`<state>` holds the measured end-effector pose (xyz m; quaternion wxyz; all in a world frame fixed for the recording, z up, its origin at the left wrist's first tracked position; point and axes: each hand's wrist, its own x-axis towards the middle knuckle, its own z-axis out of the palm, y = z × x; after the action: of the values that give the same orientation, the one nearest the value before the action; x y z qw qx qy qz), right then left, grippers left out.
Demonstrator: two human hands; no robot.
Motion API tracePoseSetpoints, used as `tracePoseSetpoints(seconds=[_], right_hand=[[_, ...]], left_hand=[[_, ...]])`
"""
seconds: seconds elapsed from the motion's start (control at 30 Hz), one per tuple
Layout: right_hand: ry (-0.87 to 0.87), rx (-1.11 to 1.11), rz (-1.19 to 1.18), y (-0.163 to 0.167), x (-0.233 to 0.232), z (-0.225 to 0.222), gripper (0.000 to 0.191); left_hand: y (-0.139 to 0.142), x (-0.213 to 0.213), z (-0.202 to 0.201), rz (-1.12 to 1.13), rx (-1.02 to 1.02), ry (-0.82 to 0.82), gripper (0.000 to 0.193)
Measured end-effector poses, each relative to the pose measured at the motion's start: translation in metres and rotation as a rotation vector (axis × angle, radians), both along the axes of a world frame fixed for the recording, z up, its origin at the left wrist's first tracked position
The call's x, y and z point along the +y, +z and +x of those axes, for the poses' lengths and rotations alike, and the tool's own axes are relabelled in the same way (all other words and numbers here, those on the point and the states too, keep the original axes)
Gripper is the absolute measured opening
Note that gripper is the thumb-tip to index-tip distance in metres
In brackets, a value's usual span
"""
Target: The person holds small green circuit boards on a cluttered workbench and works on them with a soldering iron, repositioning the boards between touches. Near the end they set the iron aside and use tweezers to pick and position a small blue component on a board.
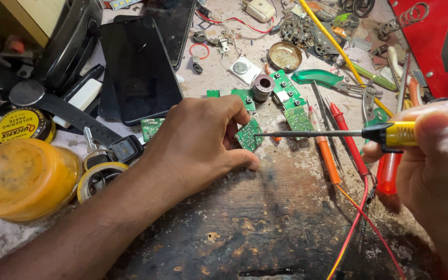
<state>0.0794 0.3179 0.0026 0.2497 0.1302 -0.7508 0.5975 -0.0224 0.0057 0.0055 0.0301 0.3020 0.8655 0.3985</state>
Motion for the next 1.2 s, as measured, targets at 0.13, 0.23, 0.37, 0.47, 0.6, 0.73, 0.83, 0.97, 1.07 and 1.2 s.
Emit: tracePoseSetpoints(seconds=[0.13,0.23,0.37,0.47,0.6,0.73,0.83,0.97,1.07,1.2], right_hand=[[-0.024,-0.003,0.032,-0.002,-0.002,0.003,0.043],[-0.052,-0.002,0.074,0.005,-0.012,0.006,0.044],[-0.183,-0.031,0.29,0.019,-0.034,0.016,0.049],[-0.36,-0.074,0.547,0.026,-0.045,0.026,0.055],[-0.387,-0.033,0.694,0.027,-0.036,0.028,0.061],[-0.288,0.074,0.706,0.018,-0.01,0.028,0.055],[-0.157,0.103,0.487,0.004,0.006,0.023,0.043],[-0.042,0.084,0.28,-0.008,0.013,0.02,0.043],[-0.073,0.044,0.306,-0.005,0.011,0.025,0.042],[-0.114,0.03,0.355,0.002,0.003,0.026,0.041]], left_hand=[[-0.001,0.0,0.001,0.001,-0.003,0.021,0.057],[-0.001,0.0,0.002,0.017,-0.002,0.016,0.054],[-0.003,0.002,0.004,0.02,0.033,0.051,0.05],[-0.004,0.002,0.004,0.022,0.027,0.052,0.045],[-0.004,0.002,0.002,0.024,0.006,0.044,0.046],[-0.003,0.001,0.001,0.009,-0.017,0.041,0.048],[-0.003,-0.003,0.001,0.044,0.034,0.027,0.043],[-0.001,-0.004,0.001,0.032,0.009,0.02,0.046],[0.0,-0.002,0.0,-0.012,-0.041,0.034,0.05],[0.001,-0.001,-0.001,-0.042,-0.054,0.031,0.052]])
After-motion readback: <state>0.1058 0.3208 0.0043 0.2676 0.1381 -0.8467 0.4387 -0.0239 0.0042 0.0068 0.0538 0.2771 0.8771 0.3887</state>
